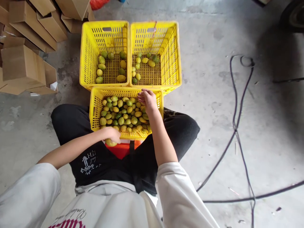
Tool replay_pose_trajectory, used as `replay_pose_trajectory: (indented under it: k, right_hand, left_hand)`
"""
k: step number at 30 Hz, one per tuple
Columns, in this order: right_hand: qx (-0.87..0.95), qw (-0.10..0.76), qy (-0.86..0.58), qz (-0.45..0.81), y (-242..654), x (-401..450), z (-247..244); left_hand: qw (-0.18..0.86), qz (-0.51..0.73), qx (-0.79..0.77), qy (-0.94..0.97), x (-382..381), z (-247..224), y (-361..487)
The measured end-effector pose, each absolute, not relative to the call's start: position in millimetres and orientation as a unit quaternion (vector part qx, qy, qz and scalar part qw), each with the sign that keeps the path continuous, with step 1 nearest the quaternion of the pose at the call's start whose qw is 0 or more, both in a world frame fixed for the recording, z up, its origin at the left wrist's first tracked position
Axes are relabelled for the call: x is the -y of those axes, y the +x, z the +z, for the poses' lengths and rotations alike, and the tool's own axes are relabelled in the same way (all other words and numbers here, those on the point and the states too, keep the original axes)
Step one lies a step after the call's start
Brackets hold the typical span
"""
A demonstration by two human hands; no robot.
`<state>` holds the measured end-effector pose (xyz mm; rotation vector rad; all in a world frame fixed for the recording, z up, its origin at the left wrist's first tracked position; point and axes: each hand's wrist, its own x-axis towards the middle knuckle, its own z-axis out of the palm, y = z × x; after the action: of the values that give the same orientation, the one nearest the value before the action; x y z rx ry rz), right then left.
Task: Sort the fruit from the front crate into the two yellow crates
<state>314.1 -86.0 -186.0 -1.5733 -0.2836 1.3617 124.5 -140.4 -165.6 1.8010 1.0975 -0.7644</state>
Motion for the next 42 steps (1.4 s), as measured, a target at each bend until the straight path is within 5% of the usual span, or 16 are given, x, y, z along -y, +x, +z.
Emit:
replay_pose_trajectory:
  k: [3, 7, 9, 18, 24, 30, 38, 42]
  right_hand:
    - [0.13, 0.489, -0.652, 0.565, 313, 86, -187]
    - [0.135, 0.48, -0.659, 0.563, 313, 86, -190]
    - [0.129, 0.479, -0.659, 0.565, 312, 85, -190]
    - [0.159, 0.469, -0.669, 0.555, 309, 84, -192]
    - [0.364, 0.292, -0.732, 0.497, 305, 88, -198]
    - [0.666, -0.157, -0.643, 0.343, 295, 118, -212]
    - [0.648, -0.329, -0.539, 0.425, 270, 162, -274]
    - [0.649, -0.344, -0.524, 0.431, 269, 163, -289]
  left_hand:
    - [0.362, -0.26, -0.487, 0.751, 102, -149, 116]
    - [0.18, 0.141, -0.621, 0.75, 52, -123, 93]
    - [0.133, 0.192, -0.614, 0.754, 44, -118, 82]
    - [0.285, -0.341, -0.425, 0.789, 67, -154, 84]
    - [0.232, -0.254, -0.422, 0.838, 66, -148, 82]
    - [0.213, -0.348, -0.463, 0.787, 71, -156, 59]
    - [0.261, -0.35, -0.441, 0.785, 82, -188, 59]
    - [0.271, -0.365, -0.437, 0.776, 85, -200, 69]
